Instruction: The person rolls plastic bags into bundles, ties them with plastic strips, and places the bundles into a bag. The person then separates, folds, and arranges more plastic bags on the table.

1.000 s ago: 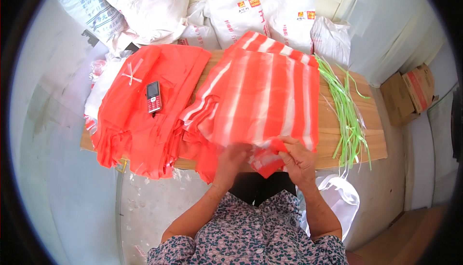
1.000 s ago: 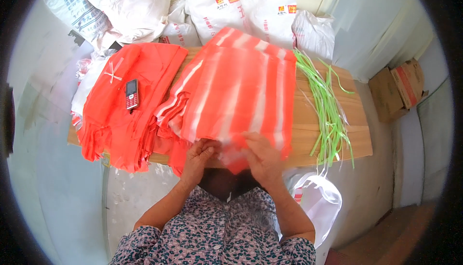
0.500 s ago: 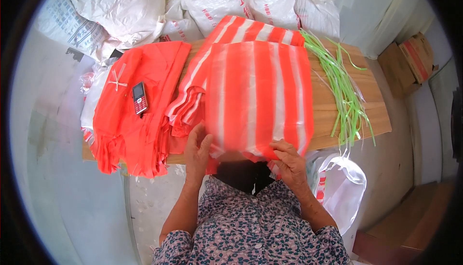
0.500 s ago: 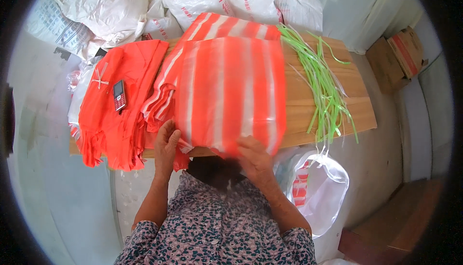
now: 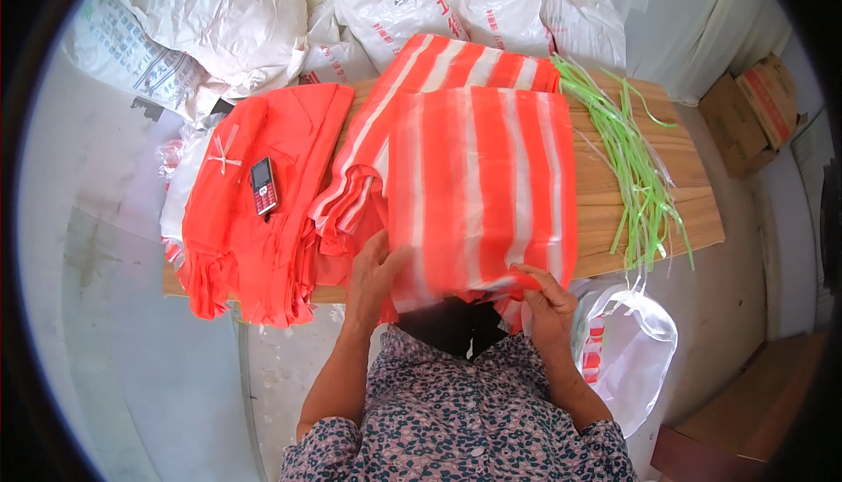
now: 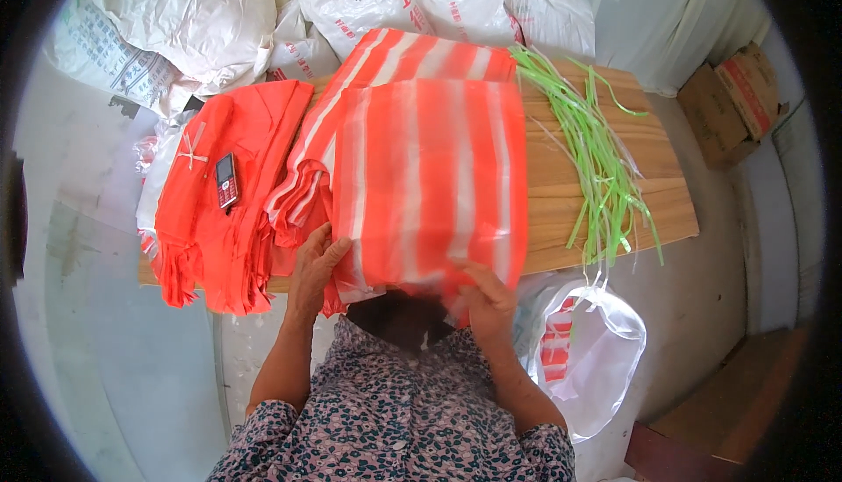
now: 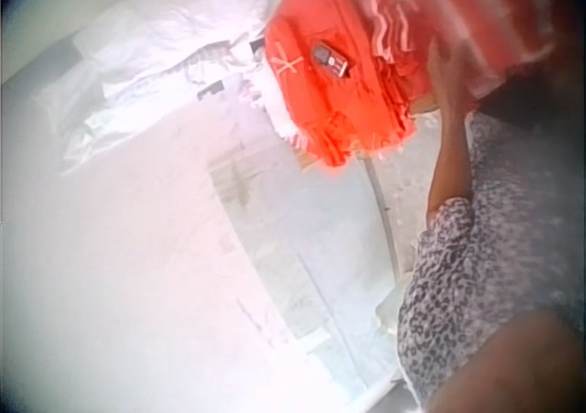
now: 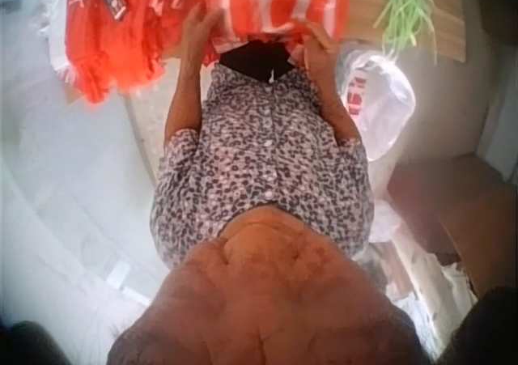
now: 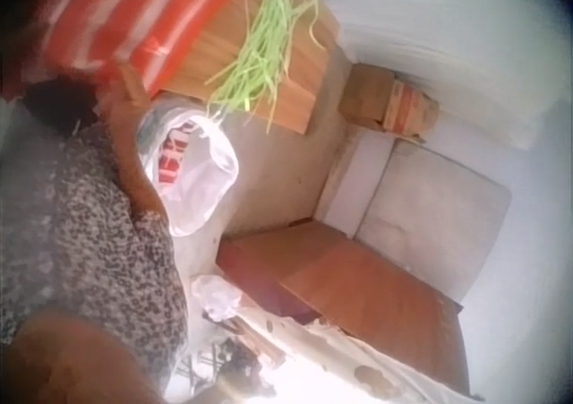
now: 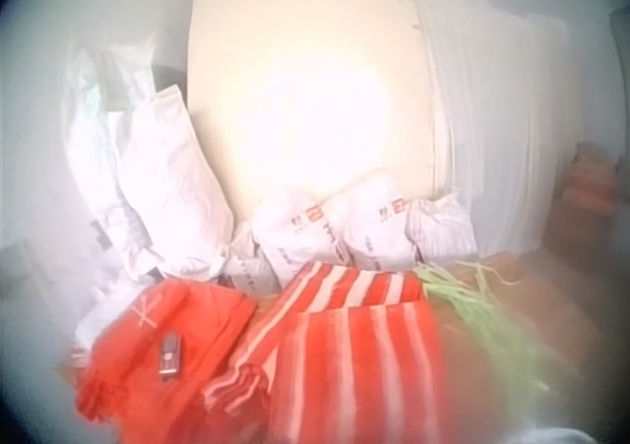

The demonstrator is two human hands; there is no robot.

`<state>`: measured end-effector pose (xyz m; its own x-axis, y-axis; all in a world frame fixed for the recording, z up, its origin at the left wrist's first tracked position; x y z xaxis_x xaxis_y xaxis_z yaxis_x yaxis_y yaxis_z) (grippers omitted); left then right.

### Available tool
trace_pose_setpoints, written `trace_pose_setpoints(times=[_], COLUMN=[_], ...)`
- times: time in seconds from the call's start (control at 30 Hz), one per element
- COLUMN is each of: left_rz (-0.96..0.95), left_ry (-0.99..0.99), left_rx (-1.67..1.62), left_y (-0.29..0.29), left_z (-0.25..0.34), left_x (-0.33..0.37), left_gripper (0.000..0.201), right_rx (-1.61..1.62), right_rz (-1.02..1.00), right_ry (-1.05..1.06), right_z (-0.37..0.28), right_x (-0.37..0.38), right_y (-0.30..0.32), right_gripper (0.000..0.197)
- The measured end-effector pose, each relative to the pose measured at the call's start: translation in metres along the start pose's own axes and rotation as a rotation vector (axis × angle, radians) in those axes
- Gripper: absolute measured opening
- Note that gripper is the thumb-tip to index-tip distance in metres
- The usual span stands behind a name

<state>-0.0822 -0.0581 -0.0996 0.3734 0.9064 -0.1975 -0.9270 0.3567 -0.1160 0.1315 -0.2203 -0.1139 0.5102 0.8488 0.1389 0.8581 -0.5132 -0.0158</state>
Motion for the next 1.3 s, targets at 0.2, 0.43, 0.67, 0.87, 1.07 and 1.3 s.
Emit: trace_pose_setpoints(times=[0.2,0.43,0.67,0.87,1.07,1.3], left_rz=[0.008,0.072,0.053,0.02,0.0,0.055], left_ry=[-0.005,0.17,-0.042,-0.048,0.001,-0.122], left_rx=[-0.191,-0.34,-0.185,-0.245,-0.208,-0.136], left_y=[-0.012,0.006,-0.01,-0.011,0.002,-0.008], left_z=[0.011,-0.018,0.009,0.01,-0.014,-0.009], left_x=[0.0,0.012,0.002,0.004,0.006,0.008], left_gripper=[0.052,0.033,0.027,0.033,0.028,0.026], right_rx=[-0.076,-0.304,-0.351,-0.504,-0.438,-0.618], right_rz=[-0.006,-0.083,-0.064,-0.143,-0.078,-0.122], right_ry=[0.057,0.268,0.359,0.465,0.433,0.547], right_z=[-0.006,-0.012,-0.023,-0.022,-0.021,-0.018], right_x=[0.002,-0.005,-0.003,-0.013,-0.011,-0.015], right_y=[0.001,-0.004,-0.007,-0.01,-0.006,-0.008], right_gripper=[0.029,0.027,0.022,0.026,0.024,0.029])
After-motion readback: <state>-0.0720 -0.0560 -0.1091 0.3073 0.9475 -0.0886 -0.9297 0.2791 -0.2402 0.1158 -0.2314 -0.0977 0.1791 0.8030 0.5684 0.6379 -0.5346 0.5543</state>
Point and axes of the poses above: each hand's wrist, its own x-axis towards the middle knuckle, its own y-axis out of the back of the hand, z = x × y, the point moved 5 cm from there along x, towards the middle knuckle, and after that the axes turned 4 degrees about -x, right-handed, at the moved point
